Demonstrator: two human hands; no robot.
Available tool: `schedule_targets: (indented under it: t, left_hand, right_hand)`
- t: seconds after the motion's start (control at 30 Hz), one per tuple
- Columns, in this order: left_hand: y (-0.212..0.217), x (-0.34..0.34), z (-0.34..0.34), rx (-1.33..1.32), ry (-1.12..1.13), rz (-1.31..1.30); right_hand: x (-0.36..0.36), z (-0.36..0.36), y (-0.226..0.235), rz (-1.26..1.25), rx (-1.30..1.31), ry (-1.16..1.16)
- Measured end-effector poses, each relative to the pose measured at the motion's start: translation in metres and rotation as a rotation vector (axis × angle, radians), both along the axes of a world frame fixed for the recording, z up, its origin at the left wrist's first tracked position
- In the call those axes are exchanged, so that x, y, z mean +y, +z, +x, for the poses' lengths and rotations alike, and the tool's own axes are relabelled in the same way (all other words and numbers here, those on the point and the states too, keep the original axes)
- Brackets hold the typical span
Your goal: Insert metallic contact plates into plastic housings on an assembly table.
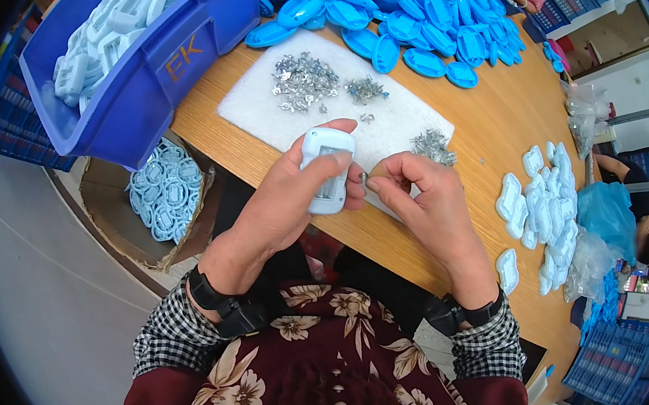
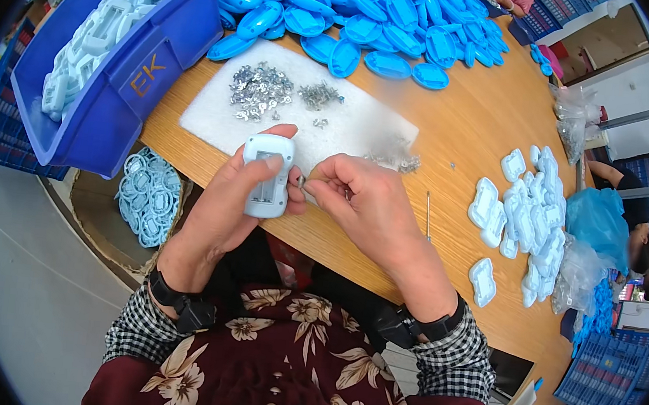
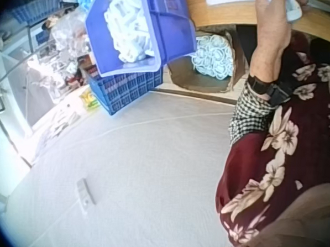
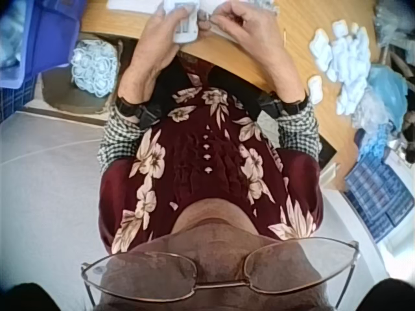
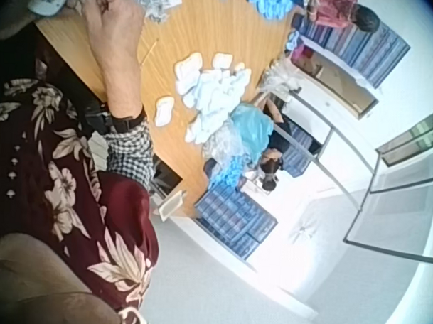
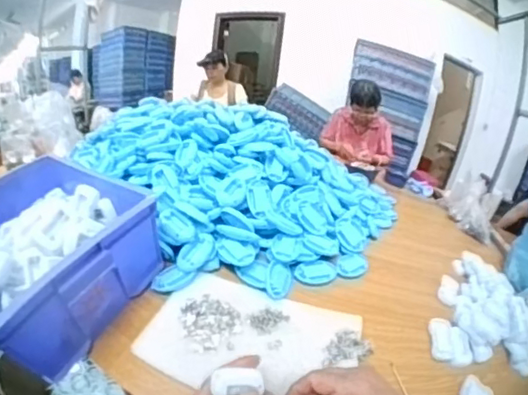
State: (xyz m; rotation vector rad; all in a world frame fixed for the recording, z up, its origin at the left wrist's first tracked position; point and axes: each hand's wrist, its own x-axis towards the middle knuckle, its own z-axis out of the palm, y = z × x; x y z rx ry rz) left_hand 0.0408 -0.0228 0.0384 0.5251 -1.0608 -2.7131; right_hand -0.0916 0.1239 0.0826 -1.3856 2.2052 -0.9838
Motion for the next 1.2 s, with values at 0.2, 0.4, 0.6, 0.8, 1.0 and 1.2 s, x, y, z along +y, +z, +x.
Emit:
schedule_targets:
  t: [0.2,0.4,0.6,0.8,1.0,1.2]
  left_hand:
    - [-0.012,0.002,-0.002,0.047,-0.081,0.124]
    - [-0.005,0.009,-0.001,0.017,-0.135,0.2]
    - [-0.006,0.011,0.001,0.008,-0.154,0.221]
    - [-0.007,0.014,0.0,-0.031,-0.132,0.214]
    - [-0.006,0.015,0.001,-0.053,-0.149,0.16]
    - [-0.013,0.012,0.0,-0.028,-0.205,0.088]
  right_hand:
    - [-0.01,0.002,0.007,-0.135,-0.061,0.0]
    - [-0.016,0.009,-0.002,-0.1,-0.241,-0.066]
    - [-0.016,0.012,-0.014,-0.208,0.354,0.008]
    - [-0.004,0.014,-0.009,-0.085,0.636,0.135]
    - [0.003,0.016,-0.01,-0.065,0.607,0.122]
    - [0.006,0.009,-0.005,-0.059,0.571,0.184]
